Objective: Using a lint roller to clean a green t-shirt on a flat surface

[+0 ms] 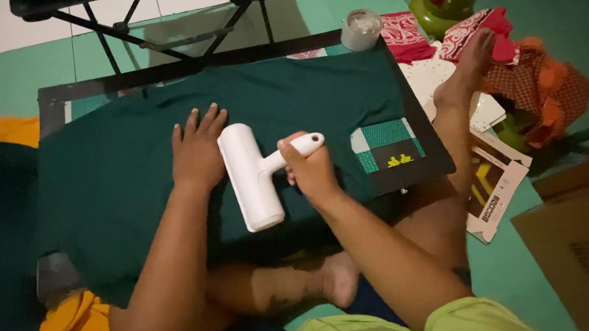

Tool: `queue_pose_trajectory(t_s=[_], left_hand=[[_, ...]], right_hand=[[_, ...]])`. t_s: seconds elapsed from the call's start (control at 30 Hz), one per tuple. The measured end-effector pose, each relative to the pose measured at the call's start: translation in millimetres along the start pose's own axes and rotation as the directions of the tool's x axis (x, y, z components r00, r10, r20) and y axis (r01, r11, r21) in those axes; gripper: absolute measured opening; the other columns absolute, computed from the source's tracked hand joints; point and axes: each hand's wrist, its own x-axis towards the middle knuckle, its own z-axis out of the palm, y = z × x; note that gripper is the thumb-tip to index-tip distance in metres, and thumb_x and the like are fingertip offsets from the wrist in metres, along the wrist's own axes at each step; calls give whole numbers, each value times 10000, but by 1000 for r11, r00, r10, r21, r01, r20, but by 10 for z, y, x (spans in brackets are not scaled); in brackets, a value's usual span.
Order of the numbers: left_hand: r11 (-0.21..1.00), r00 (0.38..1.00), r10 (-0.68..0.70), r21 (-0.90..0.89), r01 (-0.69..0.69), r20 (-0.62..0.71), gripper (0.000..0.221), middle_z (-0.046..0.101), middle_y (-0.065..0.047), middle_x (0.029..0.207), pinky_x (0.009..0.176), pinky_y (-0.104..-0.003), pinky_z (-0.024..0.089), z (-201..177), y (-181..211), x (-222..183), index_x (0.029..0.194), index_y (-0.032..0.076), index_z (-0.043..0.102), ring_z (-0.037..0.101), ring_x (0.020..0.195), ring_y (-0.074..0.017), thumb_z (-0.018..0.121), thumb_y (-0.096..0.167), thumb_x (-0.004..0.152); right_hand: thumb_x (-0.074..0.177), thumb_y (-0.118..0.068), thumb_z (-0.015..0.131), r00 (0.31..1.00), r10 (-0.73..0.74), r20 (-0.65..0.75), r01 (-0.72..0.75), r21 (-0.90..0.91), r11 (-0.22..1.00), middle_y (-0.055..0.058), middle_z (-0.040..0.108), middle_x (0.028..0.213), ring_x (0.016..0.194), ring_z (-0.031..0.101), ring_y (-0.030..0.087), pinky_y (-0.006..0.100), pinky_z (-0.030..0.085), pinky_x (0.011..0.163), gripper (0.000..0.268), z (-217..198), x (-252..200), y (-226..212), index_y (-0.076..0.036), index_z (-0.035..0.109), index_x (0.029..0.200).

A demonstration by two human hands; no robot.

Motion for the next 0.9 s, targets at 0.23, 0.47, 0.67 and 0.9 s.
queue_pose_trajectory(t_s=[0.23,0.47,0.67,0.9], left_hand=[[1000,1000,-21,-15,21,10,504,355,27,1690,1246,-609,202,32,0,20,1587,252,445,271,1564,-312,384,316,1091],[999,998,-21,-32,23,56,524,286,37,1715,1265,-608,143,15,-3,-3,1617,245,385,207,1581,-309,316,335,1105],[999,999,-15,-33,17,52,531,298,31,1712,1261,-614,145,23,-12,-1,1615,244,392,211,1581,-311,335,334,1094],[1000,997,21,2,-21,70,531,291,47,1716,1257,-596,176,57,-89,47,1623,270,380,227,1580,-308,355,329,1096]], right_hand=[[895,-195,742,998,-58,-29,49,-245,968,101,604,531,357,561,121,230,467,274,76,-966,474,16,-120,747,902],[900,-184,733,964,-148,-220,84,-277,957,64,523,546,389,503,97,222,440,333,86,-1829,493,-482,-113,711,943],[876,-183,712,939,-171,-299,119,-185,976,59,523,553,402,498,96,231,441,337,83,-1301,233,-595,-110,728,913],[905,-145,763,1000,4,13,-3,-66,998,103,552,521,365,553,124,252,472,296,118,-209,-153,-92,-35,725,931]])
